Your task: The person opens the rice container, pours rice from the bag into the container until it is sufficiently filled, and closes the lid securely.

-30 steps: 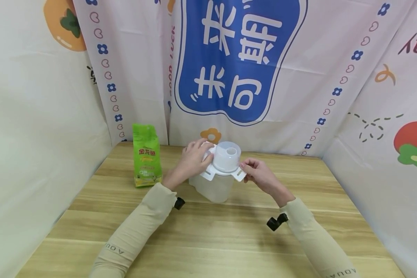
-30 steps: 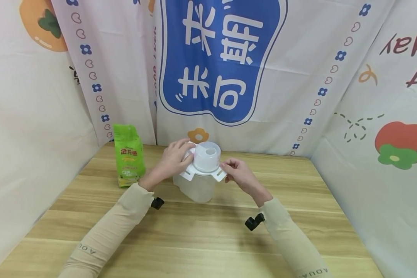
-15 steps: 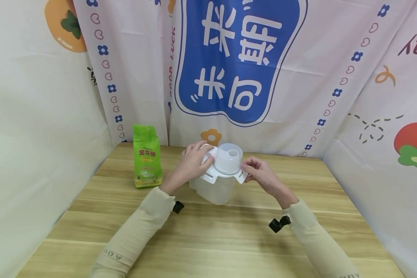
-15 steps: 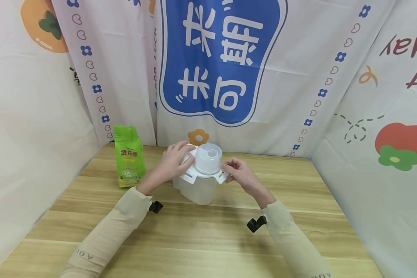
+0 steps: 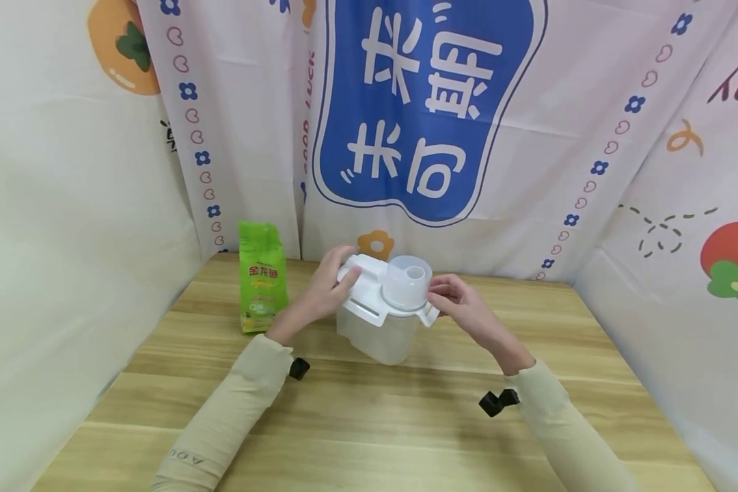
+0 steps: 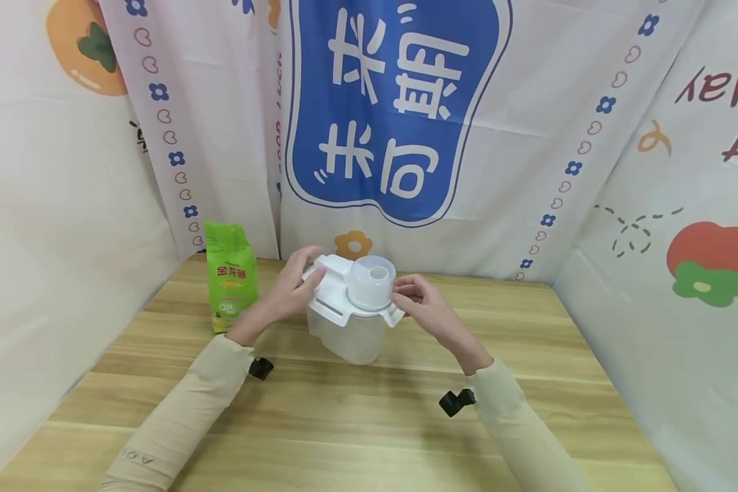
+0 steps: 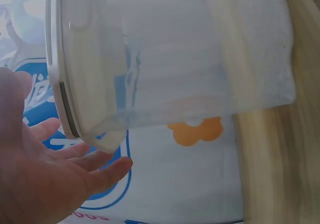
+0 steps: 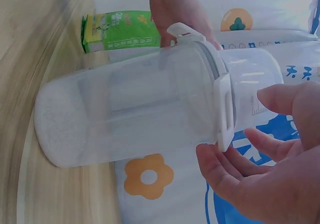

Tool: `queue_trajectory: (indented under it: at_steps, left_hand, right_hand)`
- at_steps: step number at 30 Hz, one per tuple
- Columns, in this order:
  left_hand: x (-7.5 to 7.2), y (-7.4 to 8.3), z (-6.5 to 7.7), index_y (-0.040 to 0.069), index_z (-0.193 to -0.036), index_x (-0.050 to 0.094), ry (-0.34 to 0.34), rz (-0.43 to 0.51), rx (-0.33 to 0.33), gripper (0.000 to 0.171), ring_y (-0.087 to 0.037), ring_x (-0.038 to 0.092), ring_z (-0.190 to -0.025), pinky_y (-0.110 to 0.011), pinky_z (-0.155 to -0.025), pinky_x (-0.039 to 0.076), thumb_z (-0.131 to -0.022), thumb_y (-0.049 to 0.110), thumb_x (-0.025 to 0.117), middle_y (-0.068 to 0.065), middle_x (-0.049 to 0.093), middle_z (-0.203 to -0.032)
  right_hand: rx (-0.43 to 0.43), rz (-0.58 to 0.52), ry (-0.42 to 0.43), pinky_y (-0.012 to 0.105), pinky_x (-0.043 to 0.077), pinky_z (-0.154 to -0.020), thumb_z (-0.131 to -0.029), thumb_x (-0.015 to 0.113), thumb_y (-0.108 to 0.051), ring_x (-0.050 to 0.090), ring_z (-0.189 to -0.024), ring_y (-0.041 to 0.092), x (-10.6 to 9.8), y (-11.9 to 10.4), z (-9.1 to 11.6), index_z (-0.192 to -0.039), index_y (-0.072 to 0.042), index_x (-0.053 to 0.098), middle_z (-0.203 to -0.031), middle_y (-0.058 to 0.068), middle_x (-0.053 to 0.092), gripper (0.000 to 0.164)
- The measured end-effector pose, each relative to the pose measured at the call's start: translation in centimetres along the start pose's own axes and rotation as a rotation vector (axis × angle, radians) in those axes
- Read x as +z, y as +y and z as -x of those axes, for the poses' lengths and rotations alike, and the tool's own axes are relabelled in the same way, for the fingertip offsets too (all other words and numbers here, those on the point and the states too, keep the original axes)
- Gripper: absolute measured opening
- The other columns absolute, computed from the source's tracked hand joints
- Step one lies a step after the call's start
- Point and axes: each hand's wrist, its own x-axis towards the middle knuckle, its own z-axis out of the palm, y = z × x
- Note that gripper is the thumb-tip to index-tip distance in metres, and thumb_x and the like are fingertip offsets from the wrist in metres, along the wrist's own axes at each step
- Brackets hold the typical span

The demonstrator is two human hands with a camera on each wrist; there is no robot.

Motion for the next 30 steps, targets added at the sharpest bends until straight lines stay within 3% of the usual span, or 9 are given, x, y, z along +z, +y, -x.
queue_trajectory:
  at_steps: [6,11,15,18,23,30]
  left_hand:
    - [-0.4,-1.2,0.8,0.007,-0.154,0.016,-0.026,0.122,-0.084,0.060,-0.043,0.039,-0.137,-0.056,-0.111,0.039,-0.106,0.038,0.035,-0.027,0.024,-0.155]
    - [-0.9,-2.0,1.3,0.012,-0.156,-0.002,-0.109,0.261,-0.188,0.069,-0.048,0.030,-0.141,-0.062,-0.111,0.036,-0.105,0.048,0.030,-0.030,0.016,-0.158]
    - [-0.9,-3.0,1.8,0.017,-0.156,-0.009,-0.178,0.270,-0.279,0.077,-0.048,0.028,-0.143,-0.063,-0.109,0.036,-0.102,0.058,0.027,-0.026,0.015,-0.161]
    - [-0.7,-3.9,2.3,0.017,-0.157,-0.011,-0.211,0.271,-0.309,0.081,-0.047,0.029,-0.143,-0.061,-0.111,0.035,-0.101,0.061,0.027,-0.025,0.014,-0.161]
    - [-0.3,-4.8,3.0,0.013,-0.156,-0.013,-0.248,0.300,-0.285,0.082,-0.047,0.030,-0.142,-0.059,-0.113,0.035,-0.102,0.057,0.030,-0.026,0.016,-0.160]
    - [0.3,-5.4,3.3,0.019,-0.158,-0.008,-0.336,0.355,-0.197,0.089,-0.043,0.017,-0.149,-0.055,-0.117,0.028,-0.098,0.056,0.047,-0.023,0.007,-0.163]
  right_hand:
    - [-0.041,0.087,0.008,0.042,0.051,-0.098,-0.096,0.065,-0.025,0.055,-0.123,0.035,0.5,-0.7,0.5,-0.142,-0.005,0.040,-0.133,0.020,0.057,0.056]
    - [-0.055,0.090,0.014,0.052,0.048,-0.103,-0.094,0.067,-0.026,0.051,-0.127,0.037,0.9,-1.0,0.4,-0.147,-0.010,0.032,-0.136,0.021,0.053,0.065]
    - [-0.068,0.101,0.028,0.055,0.045,-0.105,-0.094,0.067,-0.029,0.049,-0.130,0.037,1.2,-1.0,0.3,-0.150,-0.014,0.027,-0.139,0.019,0.051,0.071]
    - [-0.081,0.100,0.039,0.056,0.044,-0.106,-0.094,0.068,-0.031,0.048,-0.132,0.037,1.5,-1.1,0.3,-0.152,-0.016,0.025,-0.141,0.019,0.049,0.073]
    - [-0.106,0.109,0.056,0.056,0.045,-0.105,-0.094,0.067,-0.031,0.048,-0.132,0.037,2.0,-1.3,0.2,-0.153,-0.015,0.021,-0.144,0.019,0.046,0.077]
    - [-0.113,0.106,0.094,0.057,0.044,-0.107,-0.091,0.070,-0.028,0.049,-0.131,0.038,2.8,-1.0,-0.5,-0.154,-0.014,0.018,-0.144,0.022,0.046,0.083]
